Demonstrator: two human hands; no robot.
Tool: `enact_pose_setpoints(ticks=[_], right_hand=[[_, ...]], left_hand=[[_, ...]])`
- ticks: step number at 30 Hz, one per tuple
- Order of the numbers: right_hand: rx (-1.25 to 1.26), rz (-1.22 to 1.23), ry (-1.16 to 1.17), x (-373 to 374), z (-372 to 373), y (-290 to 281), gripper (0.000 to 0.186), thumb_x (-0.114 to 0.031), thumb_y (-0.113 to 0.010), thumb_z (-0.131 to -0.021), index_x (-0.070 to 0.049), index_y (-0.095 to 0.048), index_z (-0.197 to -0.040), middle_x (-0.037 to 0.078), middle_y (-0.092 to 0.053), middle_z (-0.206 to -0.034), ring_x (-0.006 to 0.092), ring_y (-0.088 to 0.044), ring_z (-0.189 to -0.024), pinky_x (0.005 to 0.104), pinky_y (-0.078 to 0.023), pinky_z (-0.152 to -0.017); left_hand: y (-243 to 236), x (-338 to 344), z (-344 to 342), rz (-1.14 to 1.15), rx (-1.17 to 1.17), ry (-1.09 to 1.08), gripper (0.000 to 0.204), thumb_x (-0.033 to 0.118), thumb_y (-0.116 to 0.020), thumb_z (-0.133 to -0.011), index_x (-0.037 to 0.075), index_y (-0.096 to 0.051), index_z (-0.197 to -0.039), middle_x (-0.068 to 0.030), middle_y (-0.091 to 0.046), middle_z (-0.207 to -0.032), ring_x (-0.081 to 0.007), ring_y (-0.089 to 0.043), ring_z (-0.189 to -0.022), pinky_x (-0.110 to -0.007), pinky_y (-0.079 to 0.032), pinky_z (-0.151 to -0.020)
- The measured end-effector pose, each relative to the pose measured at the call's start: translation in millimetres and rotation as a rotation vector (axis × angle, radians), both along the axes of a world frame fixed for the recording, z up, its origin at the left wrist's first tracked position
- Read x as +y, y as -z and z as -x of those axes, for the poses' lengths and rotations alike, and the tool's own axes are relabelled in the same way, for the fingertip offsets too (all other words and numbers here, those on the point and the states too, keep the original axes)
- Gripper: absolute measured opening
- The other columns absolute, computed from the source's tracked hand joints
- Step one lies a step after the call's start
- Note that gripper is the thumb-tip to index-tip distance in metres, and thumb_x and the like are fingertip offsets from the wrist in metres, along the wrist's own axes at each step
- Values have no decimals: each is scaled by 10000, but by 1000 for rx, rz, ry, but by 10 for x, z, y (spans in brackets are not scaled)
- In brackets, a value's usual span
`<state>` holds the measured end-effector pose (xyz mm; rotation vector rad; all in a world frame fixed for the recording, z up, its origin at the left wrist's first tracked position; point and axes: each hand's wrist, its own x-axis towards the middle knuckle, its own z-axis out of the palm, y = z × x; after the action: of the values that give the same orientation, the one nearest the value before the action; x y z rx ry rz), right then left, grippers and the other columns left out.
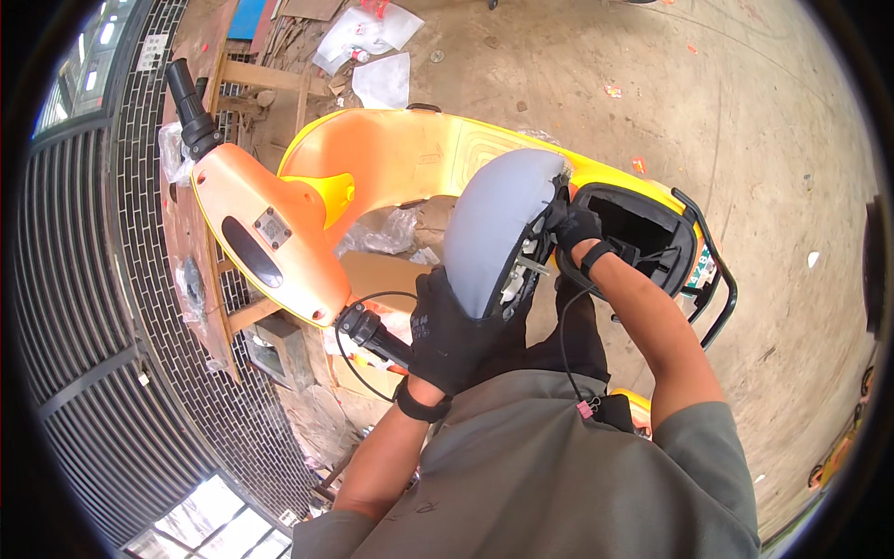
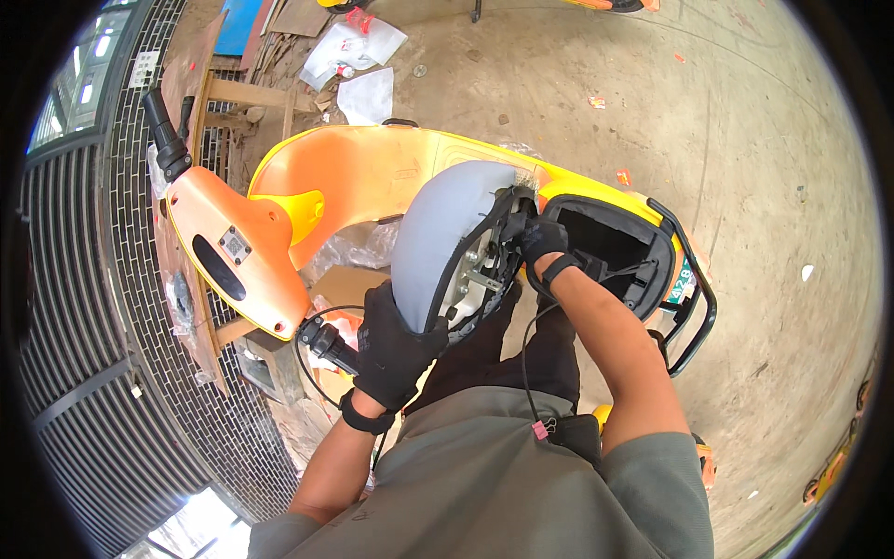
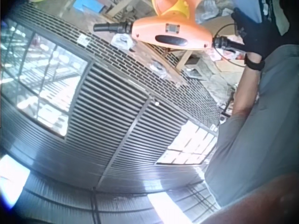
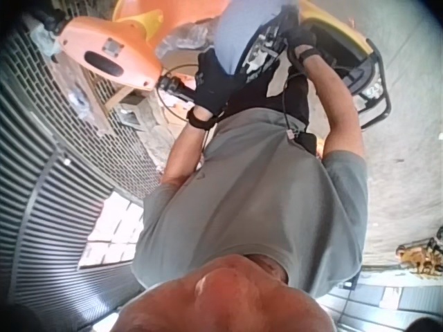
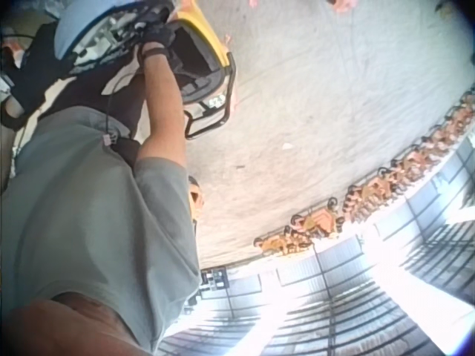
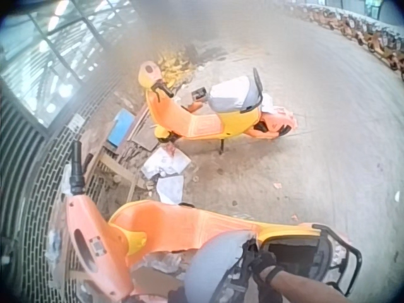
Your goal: The person, wearing black gloves, opens the seat of an electric scooter, adjusts wires and internal components by hand, and then uses a power drill to tighten screws inside the battery compartment.
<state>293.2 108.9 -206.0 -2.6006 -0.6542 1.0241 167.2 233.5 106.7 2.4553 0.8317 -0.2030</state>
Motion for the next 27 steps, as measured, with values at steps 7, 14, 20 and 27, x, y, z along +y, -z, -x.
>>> enact_pose_setpoints(ticks=[7, 14, 20, 27], right_hand=[[3, -137, 138, 5, -9, -115, 306, -319, -488, -897, -74, -656, -968, 167, -679, -896, 318, -666, -835, 400, -520, -687], [-55, -7, 50, -30, -25, -119, 209, -248, -555, -843, -111, -668, -953, 143, -686, -899, 304, -672, -842, 402, -529, -697], [-36, -26, -12, -64, -68, -511, 195, -215, -590, -818, -90, -680, -937, 156, -681, -938, 303, -668, -877, 394, -531, -739], [88, 24, 264, -25, -7, -560, 211, -189, -552, -823, -102, -687, -960, 190, -655, -1019, 346, -635, -956, 419, -511, -817]], left_hand=[[-38, -22, -15, -9, -14, 2, 632, 190, -747, -656, -28, -426, -1155, -221, -489, -1006, -376, -544, -917, -447, -452, -778], [-62, -45, -41, -8, 38, -16, 793, 423, -797, -621, -48, -420, -1136, -249, -486, -1020, -414, -541, -927, -465, -462, -773], [-12, -30, -6, -13, 42, -1, 711, 294, -754, -628, -45, -414, -1152, -246, -488, -1011, -414, -533, -943, -463, -456, -783], [-57, -54, -44, -8, 30, 25, 660, 230, -721, -646, -46, -416, -1162, -245, -487, -1004, -416, -535, -938, -467, -453, -783]])
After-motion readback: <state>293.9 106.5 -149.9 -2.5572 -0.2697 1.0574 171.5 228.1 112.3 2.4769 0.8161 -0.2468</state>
